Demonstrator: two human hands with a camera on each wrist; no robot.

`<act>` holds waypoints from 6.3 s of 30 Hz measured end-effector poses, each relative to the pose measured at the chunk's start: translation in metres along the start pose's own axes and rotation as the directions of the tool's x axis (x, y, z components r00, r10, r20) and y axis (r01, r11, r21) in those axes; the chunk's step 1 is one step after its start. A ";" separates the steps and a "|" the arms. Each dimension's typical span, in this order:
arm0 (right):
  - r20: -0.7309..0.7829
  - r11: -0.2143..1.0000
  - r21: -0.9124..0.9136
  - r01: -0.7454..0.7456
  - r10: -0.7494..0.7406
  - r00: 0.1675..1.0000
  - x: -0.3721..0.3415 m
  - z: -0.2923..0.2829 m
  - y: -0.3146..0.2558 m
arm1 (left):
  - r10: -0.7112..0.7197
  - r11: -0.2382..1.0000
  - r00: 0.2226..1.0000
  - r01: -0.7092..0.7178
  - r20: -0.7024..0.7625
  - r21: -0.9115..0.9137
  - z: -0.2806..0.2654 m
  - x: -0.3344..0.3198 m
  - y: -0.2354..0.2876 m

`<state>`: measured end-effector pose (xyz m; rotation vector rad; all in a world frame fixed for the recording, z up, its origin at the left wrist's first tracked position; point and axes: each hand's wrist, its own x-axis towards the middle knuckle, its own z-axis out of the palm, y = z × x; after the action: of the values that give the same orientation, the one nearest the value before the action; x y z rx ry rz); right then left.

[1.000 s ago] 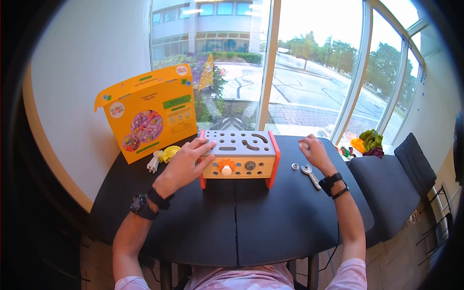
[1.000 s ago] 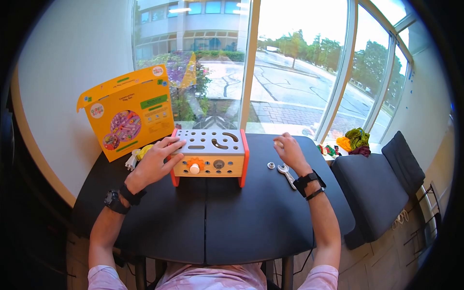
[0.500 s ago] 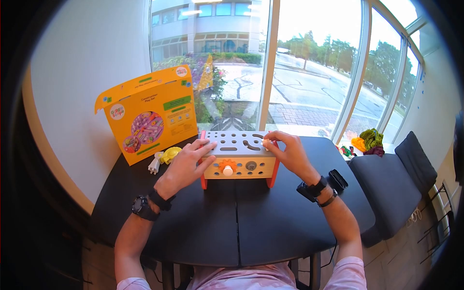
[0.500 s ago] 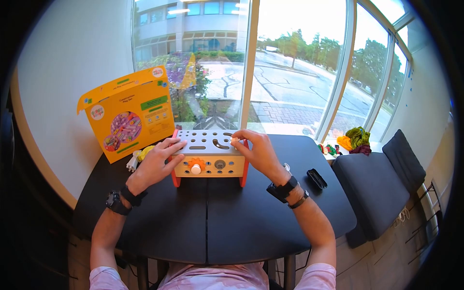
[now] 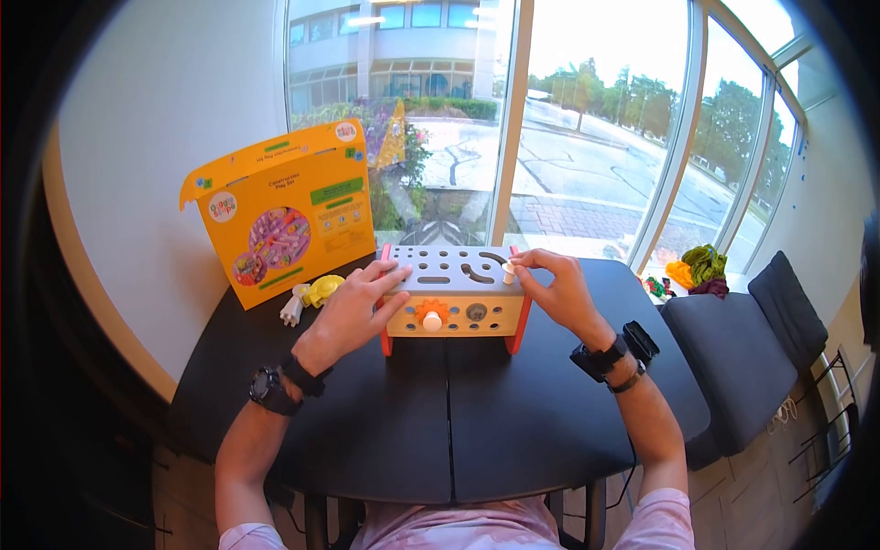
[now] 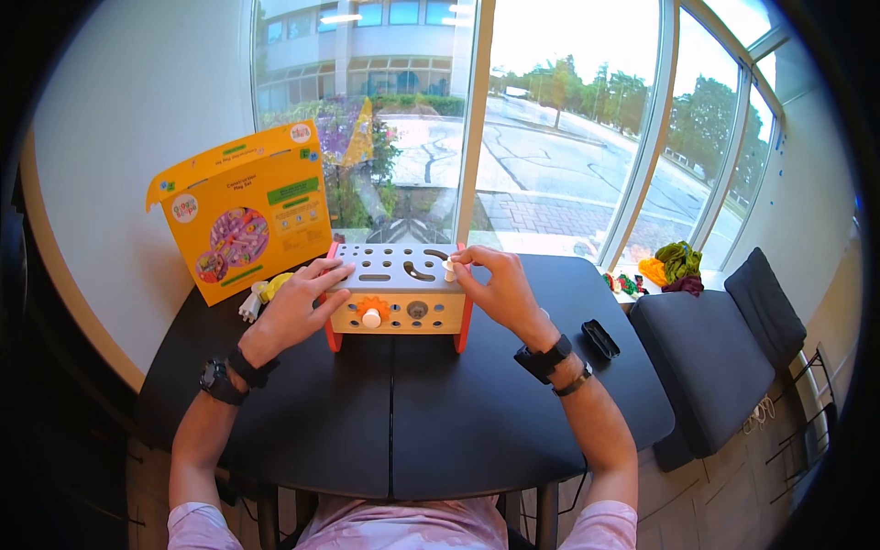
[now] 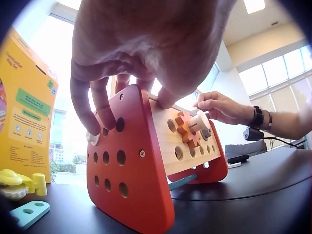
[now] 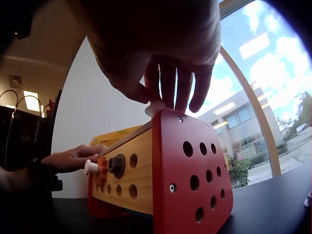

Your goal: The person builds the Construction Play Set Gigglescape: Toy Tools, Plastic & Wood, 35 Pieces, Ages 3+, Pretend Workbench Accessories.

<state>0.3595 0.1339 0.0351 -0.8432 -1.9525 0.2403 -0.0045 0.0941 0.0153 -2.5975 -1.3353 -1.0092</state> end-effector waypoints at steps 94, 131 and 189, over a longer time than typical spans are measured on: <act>-0.045 0.984 0.074 -0.160 0.164 0.985 -0.010 0.016 0.007 | -0.021 1.000 1.000 0.021 0.000 0.003 0.001 0.000 0.003; 0.110 0.991 -0.118 -0.066 0.079 0.991 -0.023 0.016 0.022 | 0.073 0.988 0.994 -0.082 -0.079 -0.127 -0.014 0.003 -0.022; 0.163 0.993 -0.105 -0.051 0.068 0.984 -0.026 0.013 0.015 | -0.123 0.869 0.992 0.087 -0.042 -0.488 0.025 0.078 -0.089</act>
<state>0.3638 0.1304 0.0027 -0.9748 -2.1111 0.2566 -0.0251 0.2126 0.0191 -2.8063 -1.3621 -1.6303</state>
